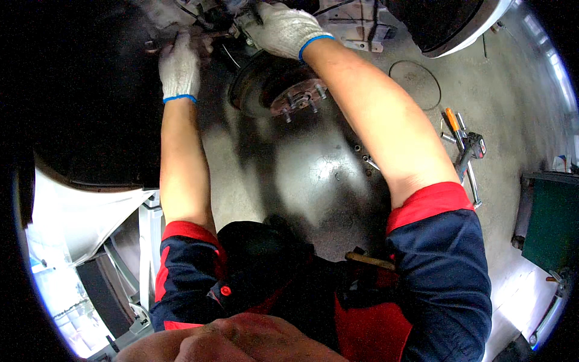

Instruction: The person works on a car's brake assembly, using a wrench to loosen bolts and a power drill to remove fasteners. They manipulate the brake caliper and rotor, adjusting components and handling tools throughout the process.

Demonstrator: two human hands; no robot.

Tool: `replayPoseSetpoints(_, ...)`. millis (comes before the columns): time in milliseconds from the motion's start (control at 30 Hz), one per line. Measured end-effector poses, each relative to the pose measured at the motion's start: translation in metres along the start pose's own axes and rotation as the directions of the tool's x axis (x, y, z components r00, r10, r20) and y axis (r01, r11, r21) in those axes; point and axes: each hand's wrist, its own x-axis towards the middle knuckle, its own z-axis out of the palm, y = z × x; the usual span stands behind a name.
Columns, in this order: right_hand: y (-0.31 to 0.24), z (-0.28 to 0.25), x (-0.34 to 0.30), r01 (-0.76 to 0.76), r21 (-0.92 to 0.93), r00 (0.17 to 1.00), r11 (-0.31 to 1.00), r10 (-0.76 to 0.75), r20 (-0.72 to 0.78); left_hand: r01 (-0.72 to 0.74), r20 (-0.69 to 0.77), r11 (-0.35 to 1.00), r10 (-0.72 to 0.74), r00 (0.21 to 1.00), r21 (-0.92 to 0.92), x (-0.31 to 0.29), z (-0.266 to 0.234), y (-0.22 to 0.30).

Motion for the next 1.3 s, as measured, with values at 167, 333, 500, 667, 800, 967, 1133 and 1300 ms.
replayPoseSetpoints(167, 0.003, -0.005, -0.005, -0.021, 0.037, 0.998, 0.999, 0.019, 0.055, -0.056, 0.12, 0.878, -0.002, 0.993, 0.475, 0.004, 0.019, 0.044)
replayPoseSetpoints(333, 0.002, -0.003, -0.004, 0.084, 0.096, 0.996, 0.992, -0.081, -0.029, 0.073, 0.091, 0.974, -0.095, 0.991, 0.213, 0.021, 0.027, 0.046)
replayPoseSetpoints(500, 0.013, -0.004, -0.006, 0.085, 0.077, 0.996, 0.993, -0.088, 0.033, -0.098, 0.079, 0.95, 0.078, 0.994, 0.296, -0.013, 0.029, 0.032)
replayPoseSetpoints(667, -0.003, -0.007, -0.002, 0.004, 0.093, 0.999, 0.996, -0.007, 0.035, -0.141, 0.161, 0.955, 0.1, 0.982, 0.26, 0.01, -0.007, 0.03)
replayPoseSetpoints(800, 0.033, 0.009, 0.002, 0.169, -0.029, 0.986, 0.985, -0.168, 0.01, -0.059, 0.02, 0.992, 0.061, 0.998, -0.113, -0.011, 0.023, 0.042)
replayPoseSetpoints(967, 0.012, 0.004, -0.003, 0.091, -0.003, 0.996, 0.996, -0.091, -0.008, -0.598, 0.228, 0.718, 0.554, 0.801, 0.355, -0.093, 0.033, 0.005)
replayPoseSetpoints(1133, 0.015, 0.009, 0.0, 0.08, 0.041, 0.997, 0.996, -0.081, 0.009, -0.739, 0.318, 0.586, 0.668, 0.673, 0.332, -0.096, 0.028, -0.016)
replayPoseSetpoints(1300, 0.015, 0.009, -0.003, 0.114, 0.038, 0.99, 0.993, -0.111, -0.091, -0.768, 0.322, 0.558, 0.698, 0.639, 0.315, -0.094, 0.035, -0.013)
